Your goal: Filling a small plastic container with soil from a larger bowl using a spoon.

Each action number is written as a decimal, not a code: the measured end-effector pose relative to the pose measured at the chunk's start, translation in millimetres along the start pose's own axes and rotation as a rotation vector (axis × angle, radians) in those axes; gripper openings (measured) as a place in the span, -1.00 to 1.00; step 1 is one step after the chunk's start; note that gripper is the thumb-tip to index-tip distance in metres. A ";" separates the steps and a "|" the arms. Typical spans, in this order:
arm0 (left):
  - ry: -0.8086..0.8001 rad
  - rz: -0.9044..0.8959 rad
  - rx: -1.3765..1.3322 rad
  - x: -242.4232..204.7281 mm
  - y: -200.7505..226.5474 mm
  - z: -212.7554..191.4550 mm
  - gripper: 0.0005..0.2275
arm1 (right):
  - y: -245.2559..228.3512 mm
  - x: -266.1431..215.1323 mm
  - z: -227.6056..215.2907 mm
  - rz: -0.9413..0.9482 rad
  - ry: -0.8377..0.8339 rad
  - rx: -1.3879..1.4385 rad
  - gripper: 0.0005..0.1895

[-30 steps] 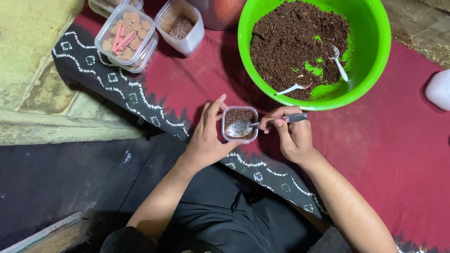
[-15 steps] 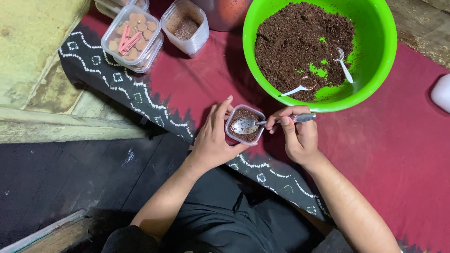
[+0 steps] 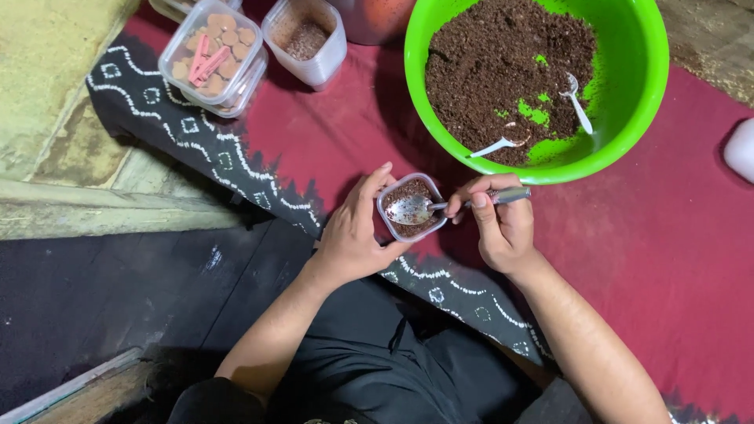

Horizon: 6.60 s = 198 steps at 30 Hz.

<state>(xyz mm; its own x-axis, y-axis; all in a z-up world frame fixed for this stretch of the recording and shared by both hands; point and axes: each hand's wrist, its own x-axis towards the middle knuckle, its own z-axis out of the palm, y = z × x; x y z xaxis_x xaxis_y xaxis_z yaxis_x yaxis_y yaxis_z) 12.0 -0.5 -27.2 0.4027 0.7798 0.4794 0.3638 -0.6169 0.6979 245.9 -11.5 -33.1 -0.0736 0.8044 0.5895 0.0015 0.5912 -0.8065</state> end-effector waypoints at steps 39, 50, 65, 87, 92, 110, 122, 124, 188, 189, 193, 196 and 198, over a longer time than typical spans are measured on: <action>-0.049 0.052 0.213 3.8 15.4 4.1 0.05 | -5.9 -1.1 -3.8 -0.052 -0.004 0.074 -0.86; -0.129 0.039 -0.033 15.8 33.8 -0.1 -0.20 | 0.4 1.2 -15.5 -0.108 -0.023 0.068 -0.83; -0.176 0.033 -0.143 6.2 22.5 -2.1 -0.18 | -1.7 -2.2 -8.5 -0.197 0.007 -0.043 -0.90; -0.158 -0.005 -0.269 2.9 21.8 -0.2 -0.17 | -1.6 -8.7 -17.0 -0.146 -0.023 0.077 -0.96; -0.210 -0.012 -0.312 10.3 23.9 -5.9 -0.16 | -3.2 -3.1 -22.9 -0.164 0.001 0.030 -0.93; -0.242 -0.034 -0.392 12.8 23.1 -8.8 -0.13 | -4.7 -5.3 -14.5 -0.109 -0.057 0.081 -0.97; -0.152 -0.022 -0.310 10.9 24.9 -4.7 -0.11 | -1.5 -9.5 -17.2 -0.073 -0.041 0.081 -0.95; -0.114 -0.016 -0.276 8.1 18.3 1.4 -0.06 | -0.3 -9.3 -18.1 -0.087 -0.048 0.085 -0.95; -0.086 -0.005 -0.032 3.6 27.0 4.9 -0.11 | -39.5 3.5 -34.3 -0.123 0.145 -0.018 -0.85; -0.154 -0.041 -0.026 4.3 29.6 1.1 -0.09 | -42.7 0.4 -38.4 -0.065 0.201 -0.006 -0.79; -0.167 -0.053 -0.011 -0.3 27.7 0.4 -0.07 | -44.8 12.0 -63.4 -0.064 0.248 -0.057 -0.75; -0.155 -0.090 -0.091 2.0 33.9 -1.5 -0.11 | -46.8 25.3 -78.9 -0.051 0.224 -0.167 -0.82; -0.128 -0.095 -0.029 -0.6 33.3 -0.6 -0.08 | -52.1 34.3 -84.0 0.060 0.232 -0.281 -0.75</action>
<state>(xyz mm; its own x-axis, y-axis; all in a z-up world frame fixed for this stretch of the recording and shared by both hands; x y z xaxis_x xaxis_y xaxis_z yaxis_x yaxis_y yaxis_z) 23.4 -21.4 -3.8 0.4722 0.8135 0.3395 0.3821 -0.5360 0.7528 327.1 -9.8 32.9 0.1627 0.8107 0.5623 0.2757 0.5099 -0.8149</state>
